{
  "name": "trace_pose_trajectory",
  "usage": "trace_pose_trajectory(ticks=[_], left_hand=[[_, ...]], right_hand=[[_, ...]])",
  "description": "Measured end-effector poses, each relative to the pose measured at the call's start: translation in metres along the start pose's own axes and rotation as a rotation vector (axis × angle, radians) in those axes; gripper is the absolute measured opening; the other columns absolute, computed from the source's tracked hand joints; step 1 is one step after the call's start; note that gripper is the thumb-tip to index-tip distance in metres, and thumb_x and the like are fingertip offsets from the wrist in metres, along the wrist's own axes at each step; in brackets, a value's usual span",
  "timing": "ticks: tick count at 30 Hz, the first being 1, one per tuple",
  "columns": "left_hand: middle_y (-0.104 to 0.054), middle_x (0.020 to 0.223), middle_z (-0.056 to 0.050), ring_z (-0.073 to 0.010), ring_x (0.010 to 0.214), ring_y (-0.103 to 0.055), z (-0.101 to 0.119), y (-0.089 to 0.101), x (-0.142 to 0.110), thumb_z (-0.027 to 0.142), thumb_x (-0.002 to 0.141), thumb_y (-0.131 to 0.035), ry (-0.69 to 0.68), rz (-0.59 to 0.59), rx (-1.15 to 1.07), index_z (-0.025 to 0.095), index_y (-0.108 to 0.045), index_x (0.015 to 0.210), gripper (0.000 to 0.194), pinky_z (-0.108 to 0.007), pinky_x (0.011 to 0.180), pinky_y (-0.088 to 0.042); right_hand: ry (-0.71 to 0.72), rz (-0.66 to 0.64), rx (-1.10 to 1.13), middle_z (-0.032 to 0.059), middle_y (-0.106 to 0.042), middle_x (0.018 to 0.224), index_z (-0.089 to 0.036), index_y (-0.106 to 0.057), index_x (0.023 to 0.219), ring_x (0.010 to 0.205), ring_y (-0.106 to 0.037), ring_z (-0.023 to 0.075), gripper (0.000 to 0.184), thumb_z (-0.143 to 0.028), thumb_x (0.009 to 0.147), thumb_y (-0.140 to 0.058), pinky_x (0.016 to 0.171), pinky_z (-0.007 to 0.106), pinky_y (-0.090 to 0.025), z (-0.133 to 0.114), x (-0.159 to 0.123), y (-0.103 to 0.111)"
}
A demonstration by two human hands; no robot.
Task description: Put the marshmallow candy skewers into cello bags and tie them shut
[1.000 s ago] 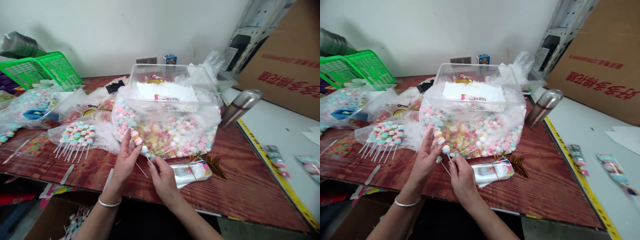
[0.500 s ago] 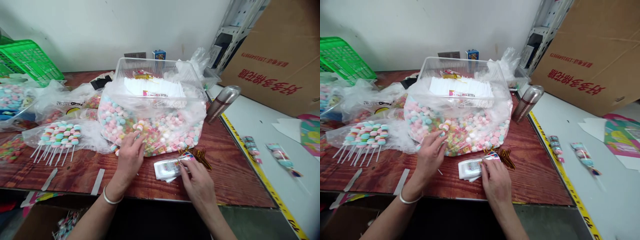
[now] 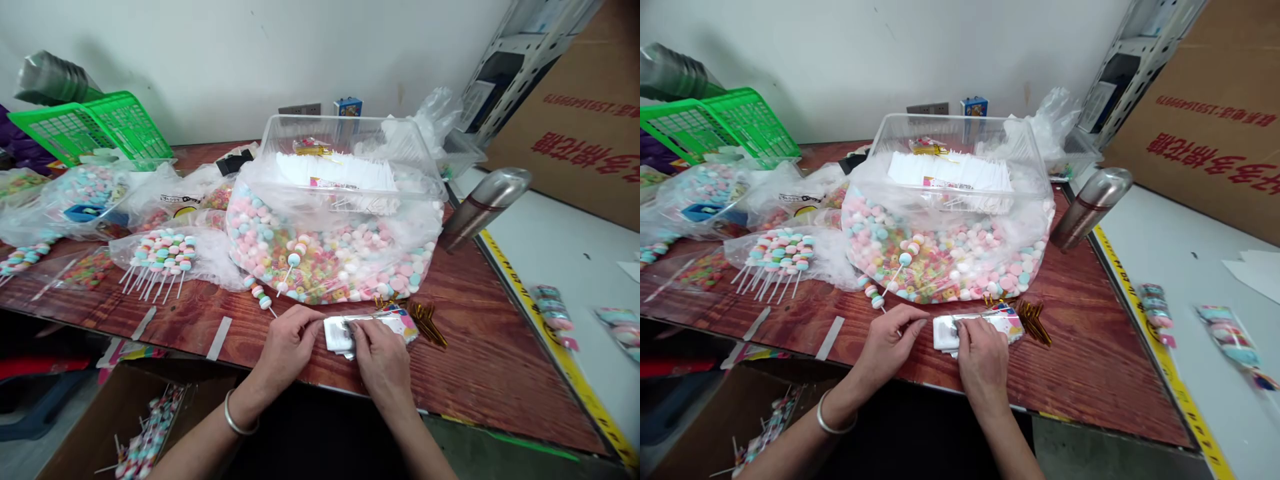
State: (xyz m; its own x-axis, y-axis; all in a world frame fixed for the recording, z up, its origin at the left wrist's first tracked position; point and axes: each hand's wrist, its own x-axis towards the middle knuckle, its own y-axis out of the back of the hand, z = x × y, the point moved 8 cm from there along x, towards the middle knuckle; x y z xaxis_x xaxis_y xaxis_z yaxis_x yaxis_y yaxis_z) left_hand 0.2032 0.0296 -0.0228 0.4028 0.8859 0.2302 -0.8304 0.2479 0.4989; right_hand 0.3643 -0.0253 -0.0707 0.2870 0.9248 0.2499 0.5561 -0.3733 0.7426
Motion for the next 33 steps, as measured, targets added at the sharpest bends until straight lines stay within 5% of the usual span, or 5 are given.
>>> trace_pose_trajectory(ticks=[8,14,19,27,33], left_hand=[[-0.067,0.073,-0.004,-0.0161,0.062,-0.059,-0.023,-0.05,-0.005,0.028,0.084,-0.057,0.351,-0.195,-0.267,0.015,-0.068,0.097,0.021,-0.028,0.061,-0.047],[-0.068,0.091,-0.006,-0.0216,0.079,-0.061,0.013,-0.079,0.01,0.027,0.075,-0.067,0.049,-0.23,0.084,0.02,-0.061,0.101,0.028,-0.031,0.069,-0.043],[-0.067,0.089,-0.007,-0.0236,0.081,-0.062,0.018,-0.103,0.015,0.018,0.081,-0.054,0.062,-0.236,0.103,0.02,-0.055,0.104,0.024,-0.031,0.068,-0.042],[-0.065,0.104,-0.004,-0.0183,0.097,-0.059,0.003,-0.1,0.015,0.017,0.083,-0.054,0.163,-0.19,-0.359,0.02,-0.056,0.107,0.025,-0.031,0.087,-0.043],[-0.061,0.079,0.002,-0.0101,0.065,-0.054,-0.011,-0.106,0.01,0.025,0.073,-0.07,0.42,-0.232,-1.056,0.019,-0.056,0.103,0.034,-0.023,0.064,-0.041]], right_hand=[[-0.145,0.078,0.311,0.0049,-0.07,0.078,-0.018,-0.07,0.081,0.072,-0.062,0.0195,0.031,-0.039,0.089,-0.049,0.068,0.031,-0.044,0.016,0.002,0.016],[-0.206,0.108,0.515,0.0039,-0.071,0.071,-0.016,-0.072,0.082,0.065,-0.063,0.0182,0.033,-0.043,0.088,-0.053,0.061,0.029,-0.05,0.025,0.006,0.026],[-0.152,0.086,0.522,0.0064,-0.073,0.088,-0.018,-0.072,0.09,0.081,-0.066,0.0214,0.029,-0.039,0.088,-0.053,0.075,0.034,-0.052,0.022,0.001,0.032],[0.015,0.155,0.118,0.0106,-0.069,0.105,-0.019,-0.066,0.109,0.099,-0.058,0.0274,0.028,-0.025,0.086,-0.051,0.087,0.042,-0.041,0.031,-0.022,0.034],[0.097,0.161,-0.078,0.0094,-0.07,0.103,-0.019,-0.067,0.104,0.096,-0.059,0.0254,0.026,-0.022,0.092,-0.045,0.079,0.037,-0.039,0.026,-0.023,0.029]])
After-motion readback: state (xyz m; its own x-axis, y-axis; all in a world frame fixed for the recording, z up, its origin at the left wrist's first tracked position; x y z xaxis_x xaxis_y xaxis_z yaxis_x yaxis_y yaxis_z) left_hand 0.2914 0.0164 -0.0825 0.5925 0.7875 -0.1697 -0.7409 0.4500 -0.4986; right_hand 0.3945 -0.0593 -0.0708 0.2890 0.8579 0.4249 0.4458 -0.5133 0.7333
